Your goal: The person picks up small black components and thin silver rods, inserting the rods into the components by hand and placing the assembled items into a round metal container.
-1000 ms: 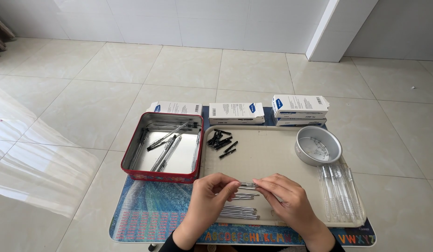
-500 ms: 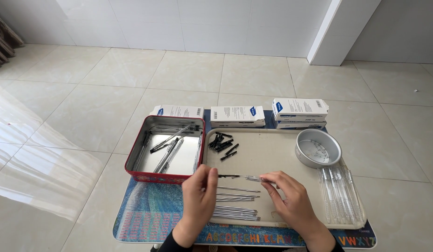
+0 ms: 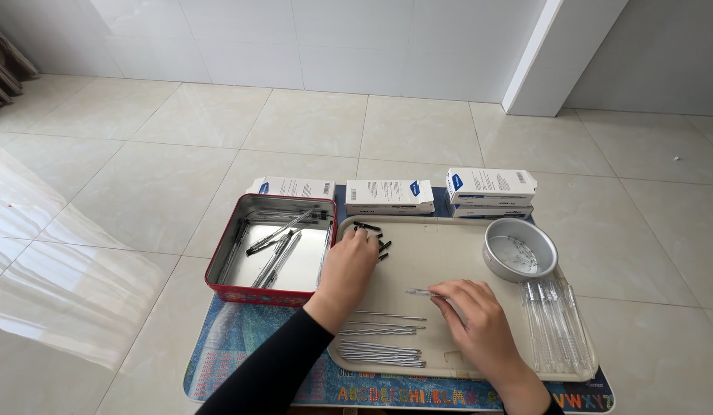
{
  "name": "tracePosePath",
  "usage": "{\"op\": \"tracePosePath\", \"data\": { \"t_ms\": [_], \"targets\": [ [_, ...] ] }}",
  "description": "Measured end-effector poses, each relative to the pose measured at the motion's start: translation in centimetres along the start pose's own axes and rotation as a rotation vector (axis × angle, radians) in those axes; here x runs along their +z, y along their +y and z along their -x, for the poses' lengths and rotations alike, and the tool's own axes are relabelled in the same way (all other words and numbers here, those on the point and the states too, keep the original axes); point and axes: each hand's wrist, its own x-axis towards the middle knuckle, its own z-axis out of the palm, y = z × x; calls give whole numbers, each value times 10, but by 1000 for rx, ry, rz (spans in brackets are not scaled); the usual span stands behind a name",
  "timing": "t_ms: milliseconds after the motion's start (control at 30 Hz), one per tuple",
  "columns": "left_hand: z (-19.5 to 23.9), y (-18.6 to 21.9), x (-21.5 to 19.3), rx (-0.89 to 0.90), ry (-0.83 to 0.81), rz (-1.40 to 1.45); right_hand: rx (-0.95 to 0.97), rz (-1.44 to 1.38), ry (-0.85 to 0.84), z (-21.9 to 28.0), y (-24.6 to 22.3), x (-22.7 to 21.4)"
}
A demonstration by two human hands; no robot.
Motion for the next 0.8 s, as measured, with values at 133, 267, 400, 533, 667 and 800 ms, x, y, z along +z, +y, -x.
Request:
{"op": "tracePosePath", "data": {
  "t_ms": [133,267,400,533,667,800],
  "targets": [
    [20,15,-57,-5,-32,376,-112,134,-23,-10,6,-10],
    [36,23,-107,-20,-329,1114,-381,272,-49,-37,-6,-30],
    [36,17,-106,-75,-388,1389,-537,328,-139,-60,-17,-41],
    [41,10,-103,-115,-375,1378,-551,340,-177,-68,-10,-50],
    [43,8,-96,-148,-350,1287,-487,379,-193,-71,0,-65],
    [44,8,-84,-125,-324,1225,-333,302,-163,-61,17,-79]
  ]
}}
